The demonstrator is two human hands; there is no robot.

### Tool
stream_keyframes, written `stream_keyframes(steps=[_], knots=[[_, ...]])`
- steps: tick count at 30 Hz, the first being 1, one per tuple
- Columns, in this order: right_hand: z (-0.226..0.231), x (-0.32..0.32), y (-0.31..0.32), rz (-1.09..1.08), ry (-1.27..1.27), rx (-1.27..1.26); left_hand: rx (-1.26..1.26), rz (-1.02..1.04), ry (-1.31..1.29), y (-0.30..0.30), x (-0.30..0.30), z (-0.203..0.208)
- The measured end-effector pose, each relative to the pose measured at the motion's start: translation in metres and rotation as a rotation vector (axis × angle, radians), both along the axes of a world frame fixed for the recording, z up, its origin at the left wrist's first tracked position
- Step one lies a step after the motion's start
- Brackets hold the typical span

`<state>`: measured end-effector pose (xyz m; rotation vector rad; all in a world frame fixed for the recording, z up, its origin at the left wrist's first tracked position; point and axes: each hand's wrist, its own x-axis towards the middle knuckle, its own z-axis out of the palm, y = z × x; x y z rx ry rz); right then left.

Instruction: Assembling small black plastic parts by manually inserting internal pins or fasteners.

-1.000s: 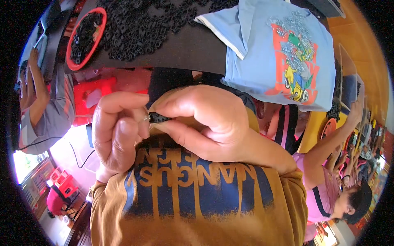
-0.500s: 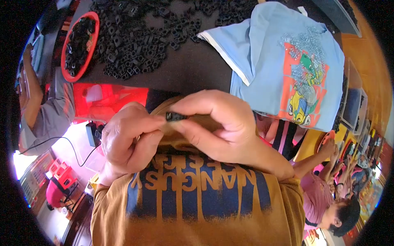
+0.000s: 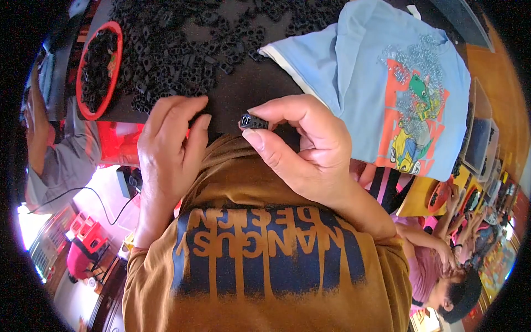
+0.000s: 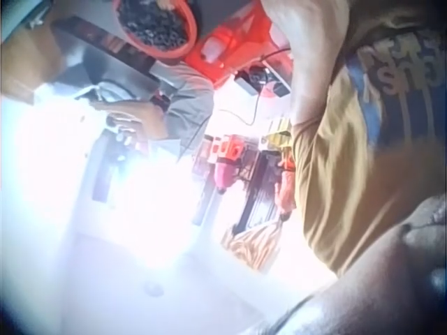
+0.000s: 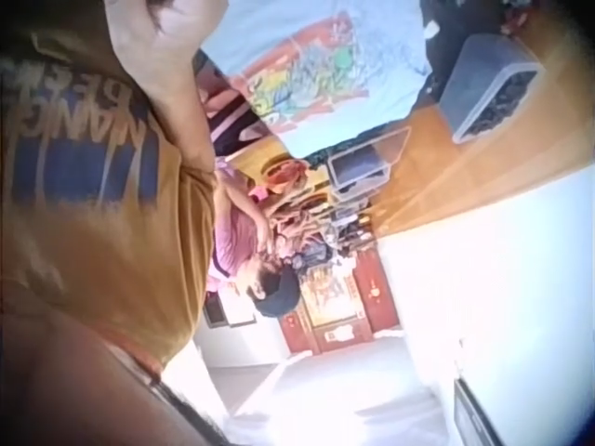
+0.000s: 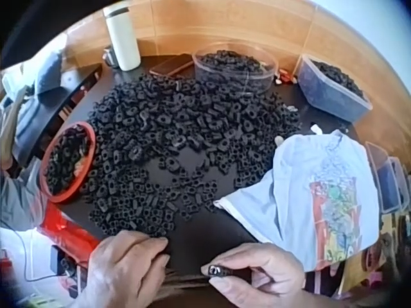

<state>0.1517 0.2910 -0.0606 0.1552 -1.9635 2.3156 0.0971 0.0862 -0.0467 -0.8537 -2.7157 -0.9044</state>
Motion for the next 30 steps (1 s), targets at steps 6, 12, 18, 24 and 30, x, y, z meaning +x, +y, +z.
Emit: stream_keyframes(steps=[6,12,18,24,30], knots=[[-0.002,0.001,0.005,0.006,0.032,-0.008,0.110,-0.056,0.093,0.004,-0.006,-0.006],[-0.002,0.001,0.005,0.025,0.027,-0.027,0.207,-0.068,0.289,-0.019,0.009,-0.014],[-0.004,-0.007,0.005,0.102,0.116,0.018,0.074,0.321,0.284,-0.039,0.005,-0.017],[-0.003,-0.006,0.003,0.104,0.078,0.040,-0.151,0.365,0.120,-0.022,-0.014,-0.012],[-0.003,-0.006,0.003,0.094,0.079,0.052,-0.281,0.303,0.072,-0.005,-0.028,-0.003]])
